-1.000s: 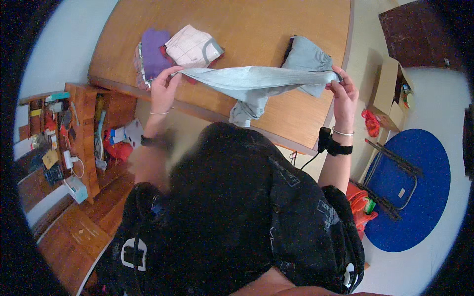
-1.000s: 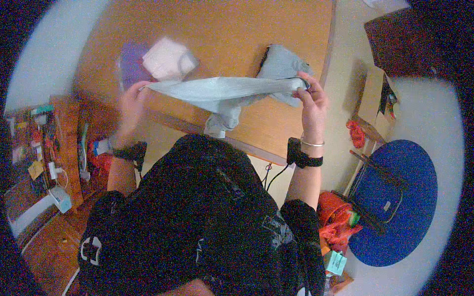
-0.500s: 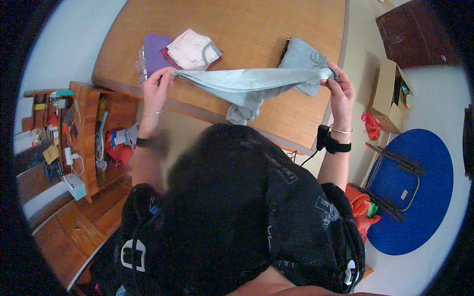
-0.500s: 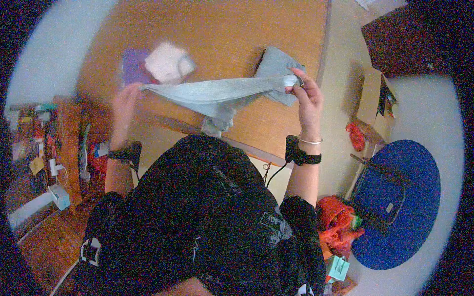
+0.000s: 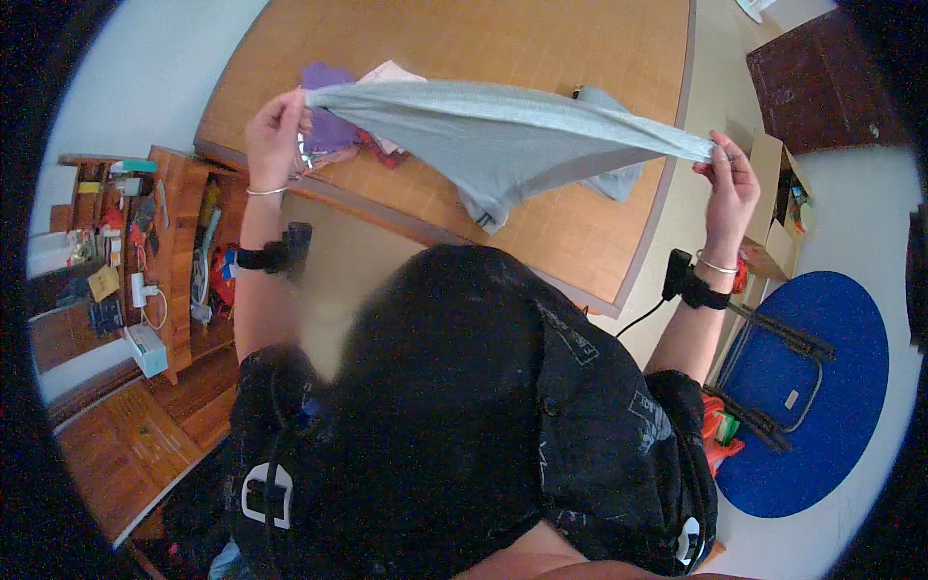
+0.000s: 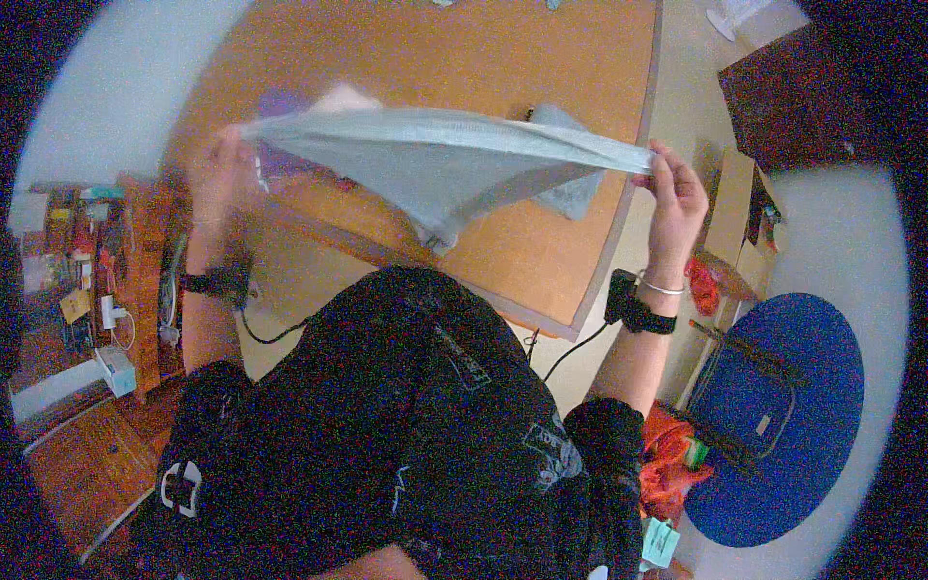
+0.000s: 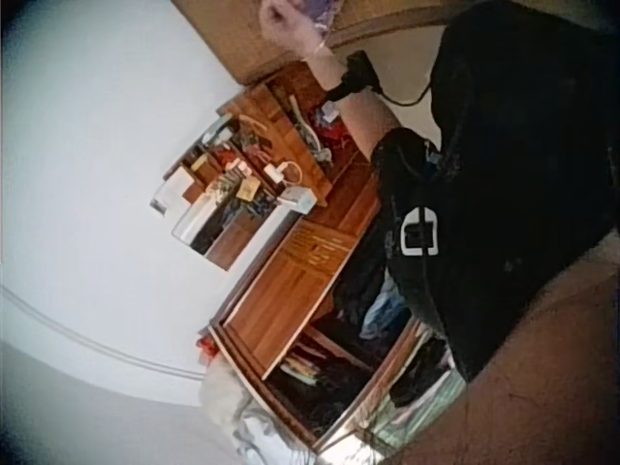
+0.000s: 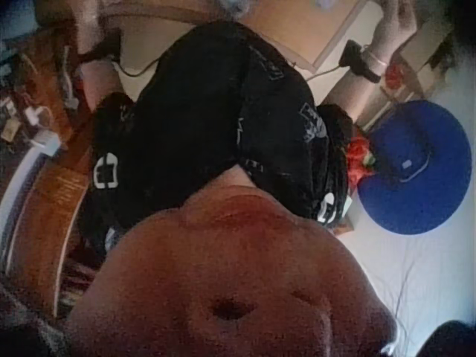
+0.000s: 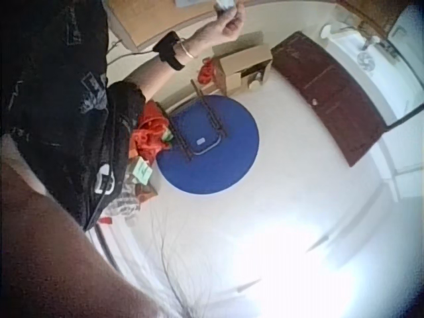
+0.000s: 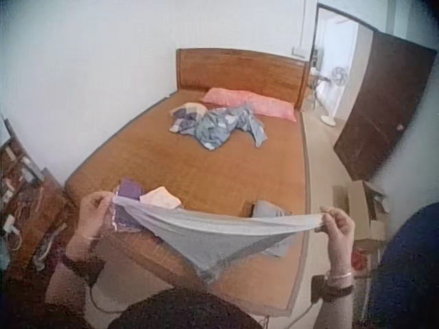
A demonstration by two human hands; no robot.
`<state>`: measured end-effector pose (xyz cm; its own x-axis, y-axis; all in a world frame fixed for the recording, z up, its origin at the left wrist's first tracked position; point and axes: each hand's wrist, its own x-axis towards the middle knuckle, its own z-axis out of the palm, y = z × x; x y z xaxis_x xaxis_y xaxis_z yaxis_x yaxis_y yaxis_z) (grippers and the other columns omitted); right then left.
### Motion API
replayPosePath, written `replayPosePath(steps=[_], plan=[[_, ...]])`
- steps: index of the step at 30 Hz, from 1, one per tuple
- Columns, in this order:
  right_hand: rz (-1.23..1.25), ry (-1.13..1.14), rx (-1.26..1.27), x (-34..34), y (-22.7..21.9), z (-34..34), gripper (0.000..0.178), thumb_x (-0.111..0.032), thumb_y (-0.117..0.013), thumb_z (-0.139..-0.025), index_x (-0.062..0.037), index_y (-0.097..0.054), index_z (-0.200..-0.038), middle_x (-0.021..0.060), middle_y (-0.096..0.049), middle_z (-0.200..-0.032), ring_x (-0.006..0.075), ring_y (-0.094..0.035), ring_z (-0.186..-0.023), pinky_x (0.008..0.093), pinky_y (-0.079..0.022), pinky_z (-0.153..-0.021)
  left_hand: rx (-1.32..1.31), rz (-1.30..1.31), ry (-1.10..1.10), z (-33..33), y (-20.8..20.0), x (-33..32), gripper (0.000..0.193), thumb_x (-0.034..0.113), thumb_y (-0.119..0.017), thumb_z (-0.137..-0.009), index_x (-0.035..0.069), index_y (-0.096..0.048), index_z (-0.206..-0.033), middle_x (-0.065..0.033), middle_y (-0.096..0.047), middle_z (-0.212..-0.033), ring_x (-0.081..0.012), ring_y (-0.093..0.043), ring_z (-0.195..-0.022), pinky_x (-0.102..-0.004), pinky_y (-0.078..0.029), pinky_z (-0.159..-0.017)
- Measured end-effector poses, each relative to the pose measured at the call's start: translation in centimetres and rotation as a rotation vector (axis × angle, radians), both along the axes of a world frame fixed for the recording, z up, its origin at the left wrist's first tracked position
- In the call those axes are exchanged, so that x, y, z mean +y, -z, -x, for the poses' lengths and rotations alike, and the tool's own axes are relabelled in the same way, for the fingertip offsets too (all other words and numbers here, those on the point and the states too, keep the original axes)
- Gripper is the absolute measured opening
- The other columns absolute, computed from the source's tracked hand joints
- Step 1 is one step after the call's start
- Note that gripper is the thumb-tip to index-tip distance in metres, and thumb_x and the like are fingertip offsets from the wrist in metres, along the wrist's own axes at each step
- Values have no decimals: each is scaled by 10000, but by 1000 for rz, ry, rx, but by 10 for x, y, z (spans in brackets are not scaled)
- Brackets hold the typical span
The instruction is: Fold various items of clothing including pants and shirts on a flat surface.
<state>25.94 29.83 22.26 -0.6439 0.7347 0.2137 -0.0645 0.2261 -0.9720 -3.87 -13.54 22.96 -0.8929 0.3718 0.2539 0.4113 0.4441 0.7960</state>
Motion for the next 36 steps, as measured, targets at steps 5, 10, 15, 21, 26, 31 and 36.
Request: replayPosePath(steps=[5,10,15,21,26,31,36], plan=[[-67,-46,132,-3,-56,11,277,-33,-541,-851,67,-534,-1109,103,-599,-994,140,-589,-826,273,-505,-738,170,-304,-35,6,-52,-1,181,140,-552,-867,-29,-618,-875,-21,-575,-707,-76,-513,-639,-202,-421,-604],[-378,-18,234,-22,-114,11,366,55,-544,-806,46,-502,-1170,127,-579,-1086,164,-580,-933,277,-463,-862,327,-538,38,19,-122,-4,159,108,-547,-863,-37,-606,-835,-53,-593,-727,-93,-520,-652,-209,-424,-622],[-598,363,462,-59,-169,-7,245,45,-507,-833,64,-550,-1073,184,-611,-982,230,-621,-828,308,-518,-765,321,-698,-191,-29,-166,-29,161,104,-526,-873,-16,-631,-844,-54,-621,-776,-97,-539,-651,-219,-438,-619],[-541,158,-15,-1,-76,1,69,-6,-523,-854,25,-579,-881,60,-625,-778,103,-593,-674,228,-486,-631,335,-79,-147,-6,-52,-3,191,145,-522,-881,-3,-642,-868,-11,-601,-724,-54,-528,-647,-191,-424,-582],[-599,226,100,-51,-100,-17,116,-3,-502,-866,47,-553,-958,85,-614,-830,131,-594,-715,253,-496,-641,250,-585,-128,-24,-56,-8,218,167,-527,-884,-19,-637,-857,-46,-604,-728,-82,-530,-648,-208,-437,-585],[-563,174,135,-65,-94,-35,106,27,-513,-839,27,-555,-937,79,-573,-854,126,-546,-729,239,-456,-676,61,-605,-285,-10,-35,-17,204,184,-584,-854,-12,-641,-854,-61,-625,-776,-103,-560,-676,-219,-441,-578],[-794,4,84,-98,-92,-33,37,-12,-552,-794,-14,-563,-829,104,-556,-841,208,-523,-825,291,-429,-684,-32,-446,-400,-7,22,-9,125,59,-642,-772,-13,-636,-874,-72,-623,-811,-126,-573,-710,-243,-464,-619]])
